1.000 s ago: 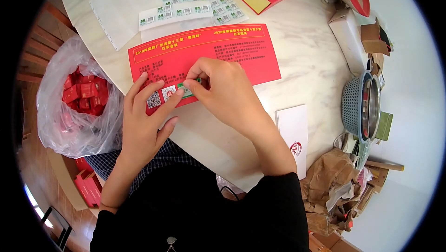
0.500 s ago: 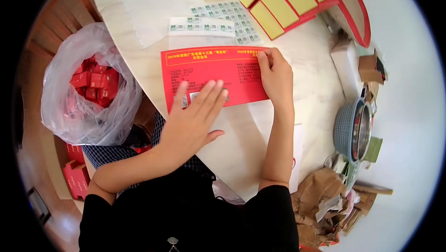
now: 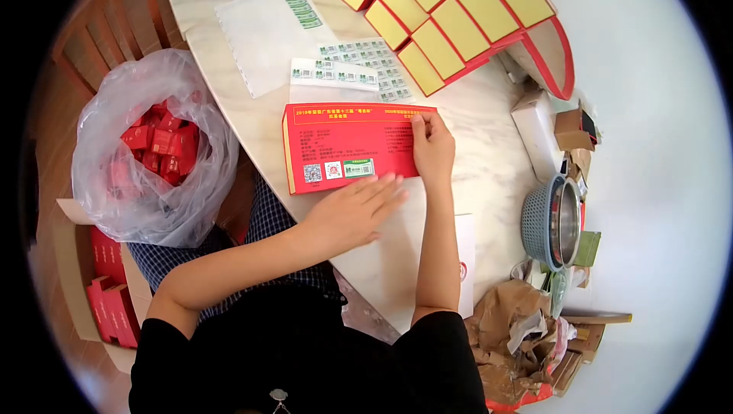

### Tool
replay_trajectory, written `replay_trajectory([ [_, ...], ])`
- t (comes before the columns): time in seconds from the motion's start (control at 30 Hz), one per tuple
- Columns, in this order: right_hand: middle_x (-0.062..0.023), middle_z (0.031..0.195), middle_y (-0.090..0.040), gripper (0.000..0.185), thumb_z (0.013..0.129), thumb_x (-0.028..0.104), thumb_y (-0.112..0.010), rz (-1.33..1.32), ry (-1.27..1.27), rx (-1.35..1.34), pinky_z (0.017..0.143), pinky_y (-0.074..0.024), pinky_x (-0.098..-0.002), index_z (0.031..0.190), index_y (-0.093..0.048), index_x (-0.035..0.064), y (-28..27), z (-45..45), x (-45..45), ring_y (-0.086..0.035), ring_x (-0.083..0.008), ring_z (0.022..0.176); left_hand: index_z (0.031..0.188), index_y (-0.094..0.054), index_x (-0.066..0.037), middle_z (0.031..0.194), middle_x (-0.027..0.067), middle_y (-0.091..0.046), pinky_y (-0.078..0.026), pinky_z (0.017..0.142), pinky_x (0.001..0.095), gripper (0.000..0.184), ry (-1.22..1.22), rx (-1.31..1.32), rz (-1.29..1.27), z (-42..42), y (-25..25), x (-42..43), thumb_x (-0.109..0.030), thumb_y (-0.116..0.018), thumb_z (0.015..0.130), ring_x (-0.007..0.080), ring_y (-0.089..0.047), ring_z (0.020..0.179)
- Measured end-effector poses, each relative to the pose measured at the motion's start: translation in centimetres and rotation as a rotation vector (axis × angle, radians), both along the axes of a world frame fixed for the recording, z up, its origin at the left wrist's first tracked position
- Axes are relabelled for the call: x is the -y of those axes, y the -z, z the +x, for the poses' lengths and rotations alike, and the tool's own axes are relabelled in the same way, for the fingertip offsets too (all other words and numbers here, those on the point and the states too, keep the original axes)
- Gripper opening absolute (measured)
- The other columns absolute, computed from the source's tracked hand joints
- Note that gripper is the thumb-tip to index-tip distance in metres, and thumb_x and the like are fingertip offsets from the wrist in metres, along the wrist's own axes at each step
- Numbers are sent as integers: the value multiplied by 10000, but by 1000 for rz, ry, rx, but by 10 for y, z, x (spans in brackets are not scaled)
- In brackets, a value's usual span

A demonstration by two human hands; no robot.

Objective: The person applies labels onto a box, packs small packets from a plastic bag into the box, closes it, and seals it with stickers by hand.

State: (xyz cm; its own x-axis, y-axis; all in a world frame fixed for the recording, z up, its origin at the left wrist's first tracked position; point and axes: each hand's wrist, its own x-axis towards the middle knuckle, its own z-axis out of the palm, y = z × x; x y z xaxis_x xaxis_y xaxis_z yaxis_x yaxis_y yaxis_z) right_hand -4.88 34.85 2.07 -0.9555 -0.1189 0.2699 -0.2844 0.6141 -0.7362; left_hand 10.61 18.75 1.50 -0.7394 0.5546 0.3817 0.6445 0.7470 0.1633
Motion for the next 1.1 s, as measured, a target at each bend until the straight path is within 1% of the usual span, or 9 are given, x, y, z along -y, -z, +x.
replay_trajectory([
  [0.03, -38, 633, -585, 241, 947, 217, -565, -2, 22, -49, 574, -419, -267, 910, -626, -13, 0, 4, 3, -479, -103, 567, 1438, -335, -23, 1490, 158, -340, -263, 1136, 391, 735, 13, -12, -2, 6, -4, 6, -395, -603, 864, 264, -344, 1371],
  [0.1, -45, 777, -619, 204, 954, 190, -547, -54, 62, -39, 603, -426, -265, 980, -613, -2, -1, 13, 2, -515, -104, 662, 1434, -351, -52, 1462, 137, -390, -361, 1072, 402, 660, 438, 760, 455, 22, -10, 19, -312, -604, 882, 261, -460, 1277],
  [0.23, -78, 1091, -565, 243, 976, 168, -502, -227, 308, -296, 789, -443, -288, 1150, -551, 6, -3, 40, -11, -521, -142, 974, 1410, -376, -45, 1393, 128, -468, -403, 1018, 391, 554, 291, 165, 696, 18, -18, 70, -204, -568, 915, 272, -525, 1198],
  [0.3, -111, 1130, -574, 336, 997, 234, -460, -247, 406, -298, 925, -410, -318, 1192, -541, -27, 16, 47, -28, -523, -180, 1049, 1406, -357, -8, 1358, 180, -474, -369, 1033, 382, 536, -67, 286, 1002, 12, -32, 95, -185, -534, 932, 289, -488, 1232],
  [0.4, -86, 1174, -563, 481, 1014, 386, -382, -344, 406, 138, 945, -359, -307, 1239, -535, -11, 37, 66, -42, -513, -180, 1059, 1404, -317, 45, 1348, 237, -442, -311, 1071, 388, 567, -388, 232, 1098, -21, 10, 104, -211, -514, 938, 319, -421, 1276],
  [0.47, -17, 1146, -554, 493, 1006, 441, -391, -504, 305, 222, 922, -347, -285, 1260, -529, 41, 38, 77, -32, -501, -138, 993, 1393, -292, 79, 1352, 280, -412, -293, 1084, 411, 620, -356, 279, 1094, -35, 43, 100, -269, -527, 937, 367, -393, 1282],
  [0.83, -86, 1315, -447, 566, 969, 263, -514, -1132, 272, 47, 1006, -399, -390, 1431, -224, 110, -21, 105, 24, -458, -214, 1199, 1437, 55, 98, 1495, 340, 10, -56, 1150, 515, 993, -226, 235, 1158, 27, 36, 57, -445, -576, 896, 482, -11, 1408],
  [1.0, -112, 1354, -417, 613, 944, 168, -506, -1147, 37, -67, 1038, -376, -387, 1459, -182, 96, -53, 149, 71, -448, -224, 1232, 1427, 159, 76, 1495, 312, 99, -83, 1158, 494, 1175, 19, 270, 1586, 24, 4, 22, -589, -610, 837, 451, 23, 1421],
  [1.1, -108, 1369, -418, 646, 937, 158, -507, -1166, -115, -112, 1022, -392, -389, 1480, -160, 96, -65, 153, 76, -449, -226, 1237, 1439, 128, 76, 1507, 317, 52, -121, 1159, 478, 1197, 68, -80, 1388, 5, -28, 36, -606, -628, 809, 437, -7, 1431],
])
